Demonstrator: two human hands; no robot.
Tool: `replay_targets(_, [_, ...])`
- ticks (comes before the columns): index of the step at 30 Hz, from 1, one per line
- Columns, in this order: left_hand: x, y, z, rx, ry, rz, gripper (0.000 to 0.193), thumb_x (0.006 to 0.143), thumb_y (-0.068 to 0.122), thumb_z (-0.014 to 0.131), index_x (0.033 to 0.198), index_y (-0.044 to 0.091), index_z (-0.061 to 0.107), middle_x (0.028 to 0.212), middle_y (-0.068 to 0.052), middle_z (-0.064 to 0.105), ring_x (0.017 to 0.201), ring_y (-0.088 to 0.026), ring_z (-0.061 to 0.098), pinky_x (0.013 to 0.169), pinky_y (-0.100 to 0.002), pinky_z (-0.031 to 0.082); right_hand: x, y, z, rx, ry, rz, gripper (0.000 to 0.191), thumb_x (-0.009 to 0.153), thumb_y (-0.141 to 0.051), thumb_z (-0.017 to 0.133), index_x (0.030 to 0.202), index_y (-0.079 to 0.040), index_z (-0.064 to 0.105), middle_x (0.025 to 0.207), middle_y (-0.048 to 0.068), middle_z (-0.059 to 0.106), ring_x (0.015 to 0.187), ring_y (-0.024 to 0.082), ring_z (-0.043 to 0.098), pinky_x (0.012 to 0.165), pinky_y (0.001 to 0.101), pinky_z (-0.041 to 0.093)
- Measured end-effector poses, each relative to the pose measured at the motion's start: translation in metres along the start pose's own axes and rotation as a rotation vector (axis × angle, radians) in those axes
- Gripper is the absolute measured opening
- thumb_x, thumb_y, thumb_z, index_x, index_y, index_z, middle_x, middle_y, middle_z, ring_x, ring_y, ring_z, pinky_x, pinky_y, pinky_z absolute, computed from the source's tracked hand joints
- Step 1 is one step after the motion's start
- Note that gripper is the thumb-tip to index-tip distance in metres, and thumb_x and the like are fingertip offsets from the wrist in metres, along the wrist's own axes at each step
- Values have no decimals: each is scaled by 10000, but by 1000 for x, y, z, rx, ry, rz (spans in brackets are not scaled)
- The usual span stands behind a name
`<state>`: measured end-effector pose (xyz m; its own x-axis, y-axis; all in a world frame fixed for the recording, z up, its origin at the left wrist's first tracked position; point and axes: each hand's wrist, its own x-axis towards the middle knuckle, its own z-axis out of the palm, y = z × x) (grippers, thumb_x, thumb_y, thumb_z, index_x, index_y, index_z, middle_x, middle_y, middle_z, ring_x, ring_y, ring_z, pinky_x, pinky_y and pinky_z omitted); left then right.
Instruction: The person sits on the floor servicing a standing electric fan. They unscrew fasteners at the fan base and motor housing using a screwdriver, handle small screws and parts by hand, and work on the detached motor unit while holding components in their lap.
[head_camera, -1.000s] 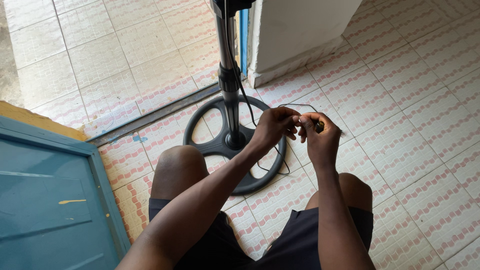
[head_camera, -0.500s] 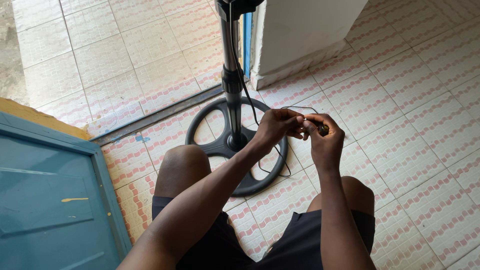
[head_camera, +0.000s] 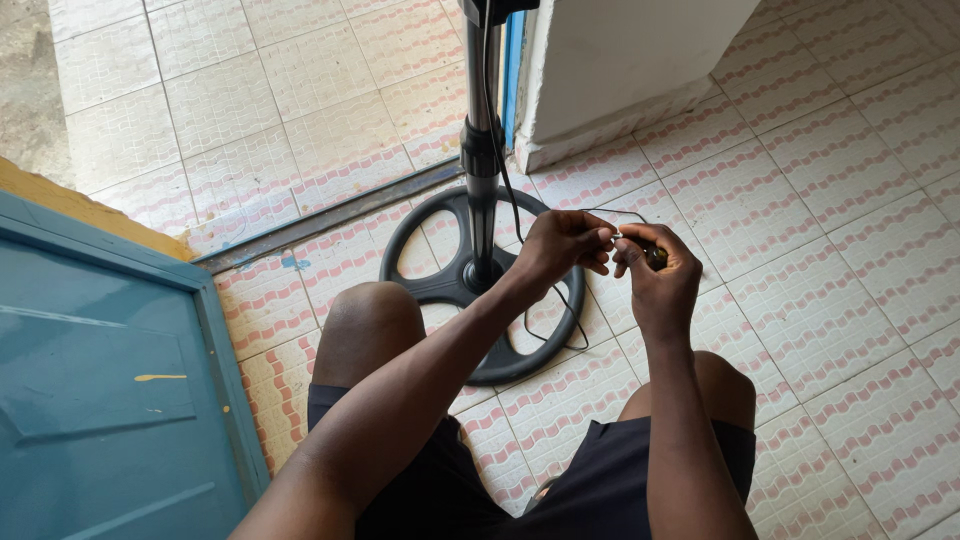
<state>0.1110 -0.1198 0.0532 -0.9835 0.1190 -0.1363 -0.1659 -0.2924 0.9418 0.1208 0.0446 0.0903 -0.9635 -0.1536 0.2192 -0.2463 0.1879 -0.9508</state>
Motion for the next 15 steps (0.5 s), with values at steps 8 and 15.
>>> replay_targets(8, [-1, 7, 5, 116, 31, 77, 272, 988, 170, 676, 1071, -86, 715, 883, -121, 738, 745, -154, 729, 691, -286, 631, 0, -4, 3, 54, 7, -106, 108, 977, -33, 704, 1075, 11, 707, 977, 46, 700, 769, 83, 657, 642, 242, 556])
replay_targets(15, [-4, 5, 9, 65, 5, 127, 241, 992, 127, 659, 1073, -96, 702, 897, -128, 734, 783, -171, 748, 744, -315, 662, -3, 5, 2, 16, 57, 106, 220, 1026, -210, 702, 974, 4, 710, 668, 3, 603, 579, 54, 525, 517, 215, 414])
